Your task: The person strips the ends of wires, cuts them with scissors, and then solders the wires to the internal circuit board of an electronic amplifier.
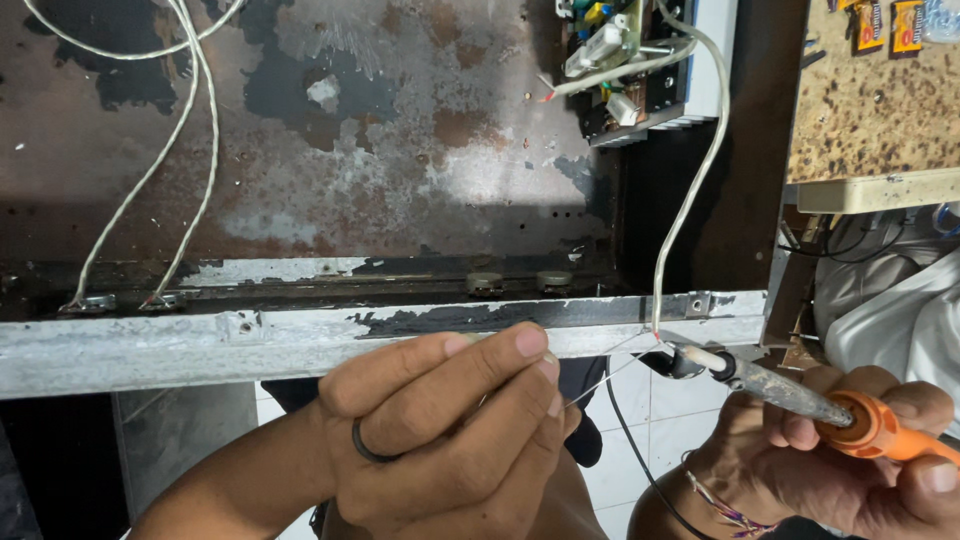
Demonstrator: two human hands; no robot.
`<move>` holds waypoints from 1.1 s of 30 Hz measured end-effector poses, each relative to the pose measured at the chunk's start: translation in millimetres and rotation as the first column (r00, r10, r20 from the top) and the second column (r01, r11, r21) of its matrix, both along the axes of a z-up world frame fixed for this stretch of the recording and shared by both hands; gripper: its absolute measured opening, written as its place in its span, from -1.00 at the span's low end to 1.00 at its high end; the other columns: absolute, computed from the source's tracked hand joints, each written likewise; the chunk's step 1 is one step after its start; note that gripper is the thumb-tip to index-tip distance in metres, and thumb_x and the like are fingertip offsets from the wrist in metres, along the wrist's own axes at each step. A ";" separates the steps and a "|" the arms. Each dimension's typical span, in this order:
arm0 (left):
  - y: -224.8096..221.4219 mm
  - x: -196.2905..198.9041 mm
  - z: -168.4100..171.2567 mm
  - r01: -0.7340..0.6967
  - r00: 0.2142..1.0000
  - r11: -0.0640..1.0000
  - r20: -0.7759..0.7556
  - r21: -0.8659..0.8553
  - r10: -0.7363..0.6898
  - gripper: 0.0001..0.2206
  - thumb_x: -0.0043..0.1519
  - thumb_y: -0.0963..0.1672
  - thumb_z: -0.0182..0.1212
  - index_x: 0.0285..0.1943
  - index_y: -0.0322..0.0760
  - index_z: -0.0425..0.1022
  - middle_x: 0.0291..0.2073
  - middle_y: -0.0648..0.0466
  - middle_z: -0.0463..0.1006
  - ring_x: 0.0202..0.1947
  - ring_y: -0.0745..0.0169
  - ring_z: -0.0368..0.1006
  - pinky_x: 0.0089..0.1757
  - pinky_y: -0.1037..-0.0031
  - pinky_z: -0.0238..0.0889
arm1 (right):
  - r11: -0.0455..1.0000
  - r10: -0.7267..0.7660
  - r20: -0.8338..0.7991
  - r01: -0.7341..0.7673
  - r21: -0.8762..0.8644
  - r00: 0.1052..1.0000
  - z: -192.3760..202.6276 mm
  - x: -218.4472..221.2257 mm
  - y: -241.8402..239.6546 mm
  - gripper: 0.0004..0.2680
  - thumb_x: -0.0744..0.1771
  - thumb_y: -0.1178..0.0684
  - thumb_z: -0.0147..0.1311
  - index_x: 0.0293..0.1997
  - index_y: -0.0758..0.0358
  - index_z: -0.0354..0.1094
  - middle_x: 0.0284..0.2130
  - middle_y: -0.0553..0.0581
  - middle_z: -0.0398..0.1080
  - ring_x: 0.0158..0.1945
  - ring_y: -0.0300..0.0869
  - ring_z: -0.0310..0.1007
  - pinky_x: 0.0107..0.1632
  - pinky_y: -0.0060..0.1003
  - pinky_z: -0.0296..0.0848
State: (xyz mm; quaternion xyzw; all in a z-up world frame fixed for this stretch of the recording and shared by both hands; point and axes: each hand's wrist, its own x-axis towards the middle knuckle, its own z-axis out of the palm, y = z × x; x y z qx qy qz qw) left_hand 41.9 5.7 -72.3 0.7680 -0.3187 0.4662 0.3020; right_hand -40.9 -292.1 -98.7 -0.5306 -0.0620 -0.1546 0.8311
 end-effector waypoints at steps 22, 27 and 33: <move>0.4 1.2 2.4 -0.026 1.000 1.000 -0.007 0.001 0.026 -0.82 0.28 -0.20 0.11 -0.30 0.07 0.46 -0.35 0.45 0.61 -0.21 0.57 0.61 -0.09 0.71 0.18 | 0.995 -0.101 0.005 0.101 -0.005 0.995 -9.8 -3.9 -1.5 -0.78 0.40 -0.14 -0.05 -0.02 0.12 0.40 -0.36 -0.07 0.39 -0.44 -0.33 0.36 -0.26 -0.28 0.39; -7.3 1.1 1.5 -0.059 0.998 0.997 0.015 -0.055 0.060 -0.81 0.25 -0.21 0.08 -0.33 0.08 0.46 -0.39 0.46 0.59 -0.26 0.58 0.61 -0.11 0.71 0.17 | 0.996 -0.084 0.013 0.084 -0.003 0.996 -10.2 -2.9 -2.5 -0.76 0.40 -0.16 -0.06 0.00 0.11 0.42 -0.36 -0.10 0.43 -0.44 -0.33 0.38 -0.28 -0.33 0.41; -13.7 0.8 0.5 -0.108 0.994 0.987 0.004 -0.118 0.109 -0.80 0.24 -0.21 0.10 -0.37 0.09 0.43 -0.44 0.48 0.58 -0.30 0.60 0.60 -0.13 0.71 0.16 | 0.998 -0.041 0.033 0.039 0.048 0.999 -12.8 -3.1 -4.8 -0.74 0.40 -0.14 -0.08 0.01 0.17 0.43 -0.33 -0.04 0.47 -0.41 -0.27 0.43 -0.20 -0.25 0.49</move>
